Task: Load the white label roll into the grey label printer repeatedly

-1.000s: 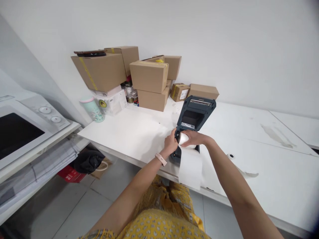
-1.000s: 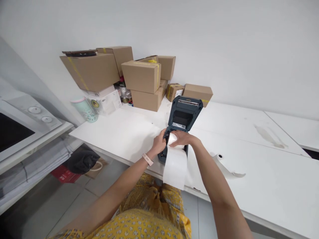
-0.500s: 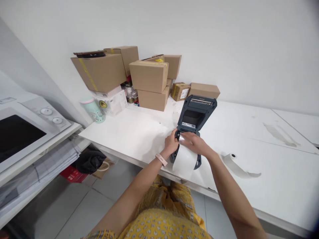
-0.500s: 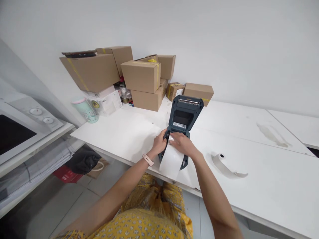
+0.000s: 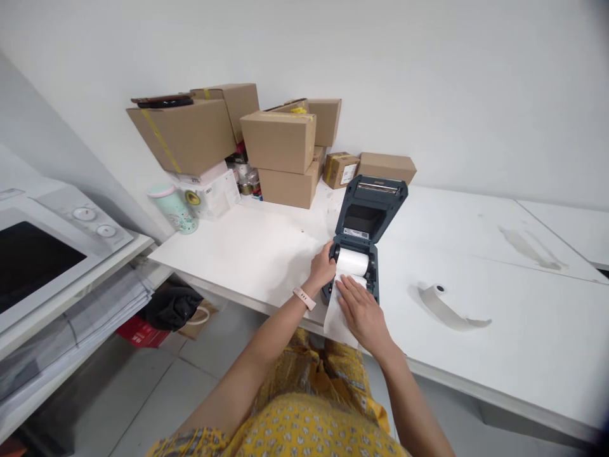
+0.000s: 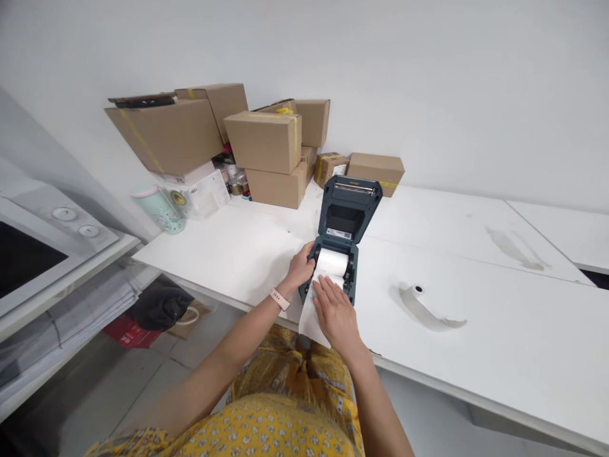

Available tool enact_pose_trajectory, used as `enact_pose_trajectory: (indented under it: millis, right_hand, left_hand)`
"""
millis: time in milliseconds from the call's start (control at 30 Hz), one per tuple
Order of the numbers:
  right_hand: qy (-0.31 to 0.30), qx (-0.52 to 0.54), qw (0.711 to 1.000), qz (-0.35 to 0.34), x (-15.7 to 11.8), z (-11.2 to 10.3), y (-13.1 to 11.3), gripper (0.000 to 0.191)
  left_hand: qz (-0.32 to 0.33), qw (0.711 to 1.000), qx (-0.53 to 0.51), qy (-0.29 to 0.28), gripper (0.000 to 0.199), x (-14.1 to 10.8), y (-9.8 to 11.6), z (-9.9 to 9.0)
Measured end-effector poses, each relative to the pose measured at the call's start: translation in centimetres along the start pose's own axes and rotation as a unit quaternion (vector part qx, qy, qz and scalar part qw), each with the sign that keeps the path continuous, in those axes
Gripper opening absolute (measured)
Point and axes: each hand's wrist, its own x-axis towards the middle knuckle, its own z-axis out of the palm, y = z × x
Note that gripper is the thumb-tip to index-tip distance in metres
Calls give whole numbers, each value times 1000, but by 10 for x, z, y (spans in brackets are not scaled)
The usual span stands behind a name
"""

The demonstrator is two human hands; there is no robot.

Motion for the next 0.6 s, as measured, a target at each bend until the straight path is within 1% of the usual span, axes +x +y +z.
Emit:
enact_pose_trajectory:
  millis: [200,300,367,467,567,600]
  right_hand:
    - [5,13,1000,1,0,-2,-1,44]
    - [2,25,1000,4,1,-2,0,43]
    - [8,42,999,6,0,-2,-1,42]
    - [19,104,994,12,-7,-8,0,38]
    - [3,209,977,34,-10,-28,8,29]
    - [15,234,971,53,-6,-38,13,27]
  left_hand:
    - [-3,1000,-10,0,62,2,1,1]
    - [-18,999,-50,-12,60,-7,1,1]
    - [-32,995,-95,-21,62,-22,1,0]
    - [-37,984,-171,-30,73,-52,-2,-3]
    - [-41,970,-233,-49,83,-79,-7,-6]
    - [-44,965,-252,-54,85,-85,-9,-7]
